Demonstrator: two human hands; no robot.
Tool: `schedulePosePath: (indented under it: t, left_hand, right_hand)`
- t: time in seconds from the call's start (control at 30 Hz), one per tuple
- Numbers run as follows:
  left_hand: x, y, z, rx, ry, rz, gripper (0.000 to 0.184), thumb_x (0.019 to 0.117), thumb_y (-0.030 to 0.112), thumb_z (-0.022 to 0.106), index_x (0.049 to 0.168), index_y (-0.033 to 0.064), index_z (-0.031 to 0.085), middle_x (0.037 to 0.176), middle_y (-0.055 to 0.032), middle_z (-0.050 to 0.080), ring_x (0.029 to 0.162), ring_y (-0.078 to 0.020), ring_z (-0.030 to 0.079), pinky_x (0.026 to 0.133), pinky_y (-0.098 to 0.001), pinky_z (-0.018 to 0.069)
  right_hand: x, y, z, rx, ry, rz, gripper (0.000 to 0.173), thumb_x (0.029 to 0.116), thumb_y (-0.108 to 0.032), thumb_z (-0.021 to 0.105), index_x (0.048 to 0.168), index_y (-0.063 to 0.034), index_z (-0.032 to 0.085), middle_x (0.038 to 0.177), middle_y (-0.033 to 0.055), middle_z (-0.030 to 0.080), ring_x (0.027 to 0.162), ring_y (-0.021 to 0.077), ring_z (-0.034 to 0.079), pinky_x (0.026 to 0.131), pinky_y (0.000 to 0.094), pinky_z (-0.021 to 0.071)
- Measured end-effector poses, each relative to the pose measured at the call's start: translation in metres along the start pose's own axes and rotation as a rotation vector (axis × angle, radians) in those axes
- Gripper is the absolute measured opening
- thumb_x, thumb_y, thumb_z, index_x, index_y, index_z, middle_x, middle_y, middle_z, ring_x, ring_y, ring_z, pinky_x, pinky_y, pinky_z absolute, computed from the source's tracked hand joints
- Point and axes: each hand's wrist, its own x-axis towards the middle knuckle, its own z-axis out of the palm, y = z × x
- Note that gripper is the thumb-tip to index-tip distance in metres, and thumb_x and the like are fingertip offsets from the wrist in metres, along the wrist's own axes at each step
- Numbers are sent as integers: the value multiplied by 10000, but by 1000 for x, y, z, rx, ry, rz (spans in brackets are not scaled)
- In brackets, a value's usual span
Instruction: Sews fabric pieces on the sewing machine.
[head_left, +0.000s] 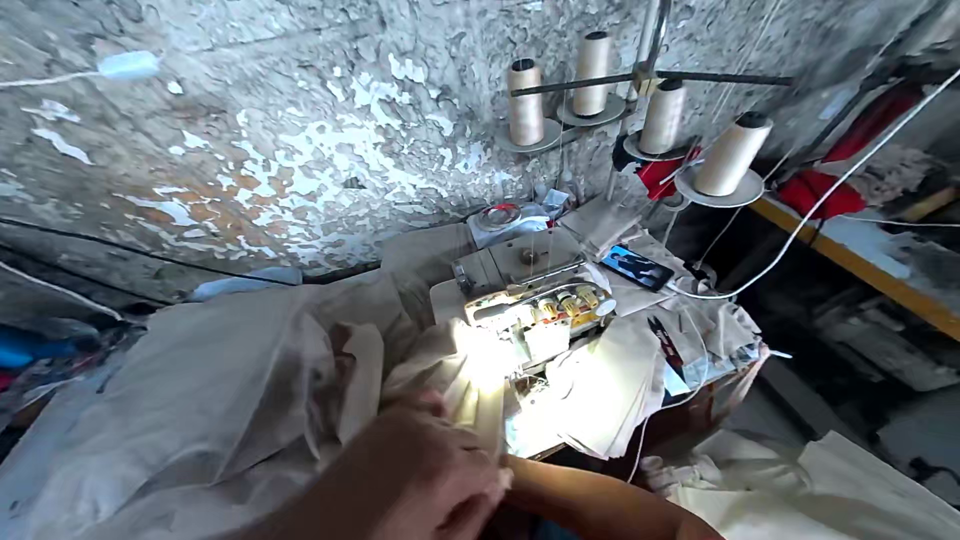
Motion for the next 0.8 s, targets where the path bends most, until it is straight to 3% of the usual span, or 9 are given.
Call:
schedulePosePath:
  t: [0.03,0.07,0.13,0.2,0.27,0.33,0.6,0.7,0.8]
  left_hand:
    - [-9,-7,-9,48,12,-16,395,1023,322,490,715,147,664,633,-24,626,597,-197,618,842,-435,493]
    - [-18,-13,-16,82,18,-36,410,1031,326,478,721,133,663,640,-38,627,604,-209,623,875,-466,487]
    - [-32,-20,-25,111,7,-92,423,1043,321,467,741,103,667,674,-72,642,640,-240,635,886,-509,472]
    - [-37,-22,-29,129,-19,-116,429,1050,310,459,741,87,657,703,-96,645,669,-268,635,897,-528,454]
    - [-35,-22,-28,149,-10,-102,427,1053,320,456,751,95,658,711,-98,651,684,-277,640,905,-530,444]
    - [-31,-22,-26,159,10,-82,419,1047,332,469,755,95,654,695,-98,631,668,-280,625,880,-527,442]
    - [-30,-21,-30,210,-53,-105,408,1032,331,503,753,76,657,704,-128,625,664,-332,635,857,-593,455]
    - [-37,-26,-34,229,-84,-142,400,1031,288,498,743,52,642,710,-156,623,676,-357,635,858,-616,445]
    - [-46,-40,-32,215,-29,-113,425,1029,291,493,679,72,592,658,-131,585,668,-327,615,932,-590,420]
  right_hand:
    - [9,40,23,-69,169,-125,276,958,-85,675,1173,85,707,1165,274,704,1139,396,664,1026,539,484]
    - [17,75,39,-98,428,-263,189,922,-87,695,1029,53,762,1012,251,739,982,403,721,885,579,556]
    - [20,111,38,-83,838,-426,120,898,-110,716,881,0,760,876,165,739,799,275,734,718,441,607]
    - [9,110,14,-67,1020,-467,157,946,-157,695,915,-6,726,933,130,733,810,157,705,717,272,582]
    - [0,100,-5,-119,1054,-494,197,970,-193,695,1004,1,708,1020,151,724,800,124,690,680,213,562]
    - [2,91,-14,-157,1020,-510,228,970,-223,703,1043,-7,711,1046,155,724,776,132,692,632,235,561]
    - [8,67,-22,-91,855,-562,207,959,-173,694,1041,17,707,1021,172,716,734,163,676,606,274,548]
    - [-5,50,-29,-34,781,-661,138,971,-88,653,929,31,711,903,151,720,814,172,697,699,271,559]
    - [-12,49,-36,22,767,-702,140,980,-57,629,925,52,696,900,157,704,865,155,682,768,232,549]
